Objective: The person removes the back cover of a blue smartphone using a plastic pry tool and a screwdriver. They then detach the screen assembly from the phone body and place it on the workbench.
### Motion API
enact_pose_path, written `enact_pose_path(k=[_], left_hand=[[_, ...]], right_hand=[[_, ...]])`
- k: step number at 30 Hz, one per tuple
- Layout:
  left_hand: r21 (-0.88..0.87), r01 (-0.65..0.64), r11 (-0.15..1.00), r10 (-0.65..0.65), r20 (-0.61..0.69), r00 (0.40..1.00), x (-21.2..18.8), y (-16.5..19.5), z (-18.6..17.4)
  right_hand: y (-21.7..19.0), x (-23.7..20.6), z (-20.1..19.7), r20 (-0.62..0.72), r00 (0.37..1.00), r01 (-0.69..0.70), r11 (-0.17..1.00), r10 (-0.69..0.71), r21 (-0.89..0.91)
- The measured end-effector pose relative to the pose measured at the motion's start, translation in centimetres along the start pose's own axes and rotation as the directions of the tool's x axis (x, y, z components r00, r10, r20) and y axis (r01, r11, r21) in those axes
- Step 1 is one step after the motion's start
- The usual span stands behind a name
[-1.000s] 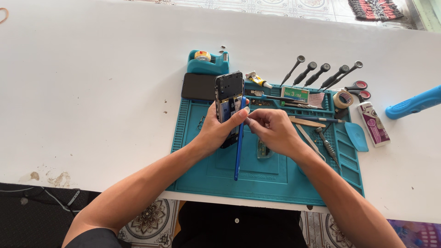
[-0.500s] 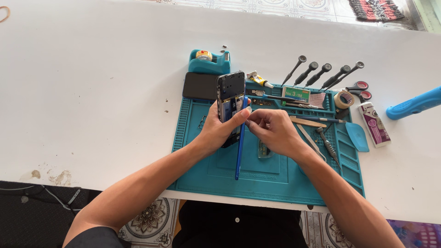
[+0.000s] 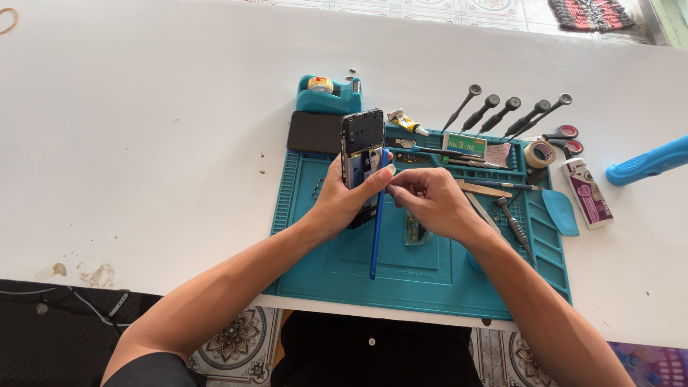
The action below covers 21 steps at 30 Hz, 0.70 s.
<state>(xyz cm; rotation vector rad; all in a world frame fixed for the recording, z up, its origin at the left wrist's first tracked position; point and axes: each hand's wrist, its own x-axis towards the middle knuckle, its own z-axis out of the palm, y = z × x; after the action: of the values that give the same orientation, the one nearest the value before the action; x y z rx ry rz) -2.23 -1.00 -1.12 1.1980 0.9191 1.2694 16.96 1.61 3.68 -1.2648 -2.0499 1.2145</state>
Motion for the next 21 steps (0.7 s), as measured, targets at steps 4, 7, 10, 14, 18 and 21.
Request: enact_pose_path(k=[4, 7, 10, 14, 18, 21], left_hand=[[0.021, 0.008, 1.000, -0.007, -0.009, 1.000, 0.0, 0.0, 0.0], [0.030, 0.014, 0.999, -0.013, -0.014, 1.000, 0.1, 0.1, 0.0], [0.007, 0.024, 1.000, -0.024, -0.020, 1.000, 0.1, 0.4, 0.0], [-0.044, 0.024, 0.999, -0.026, -0.032, 0.999, 0.2, 0.9, 0.2], [-0.045, 0.029, 0.999, -0.031, -0.035, 0.999, 0.2, 1.2, 0.2], [-0.053, 0.061, 0.997, -0.064, -0.057, 0.996, 0.1, 1.4, 0.2]], right_hand=[[-0.2, -0.1, -0.1, 0.003, 1.000, -0.007, 1.000, 0.007, -0.014], [-0.3, -0.1, -0.4, 0.003, 0.998, -0.060, 0.994, 0.061, -0.090], [-0.6, -0.2, -0.8, 0.032, 0.998, -0.048, 0.995, 0.051, -0.093], [-1.4, -0.8, -1.6, 0.118, 0.979, 0.185, 0.973, -0.169, -0.137], [-2.3, -1.5, -1.7, 0.333, 0.914, 0.318, 0.920, -0.233, -0.228], [-2.9, -1.6, -1.4, 0.451, 0.874, 0.321, 0.910, -0.178, -0.262]])
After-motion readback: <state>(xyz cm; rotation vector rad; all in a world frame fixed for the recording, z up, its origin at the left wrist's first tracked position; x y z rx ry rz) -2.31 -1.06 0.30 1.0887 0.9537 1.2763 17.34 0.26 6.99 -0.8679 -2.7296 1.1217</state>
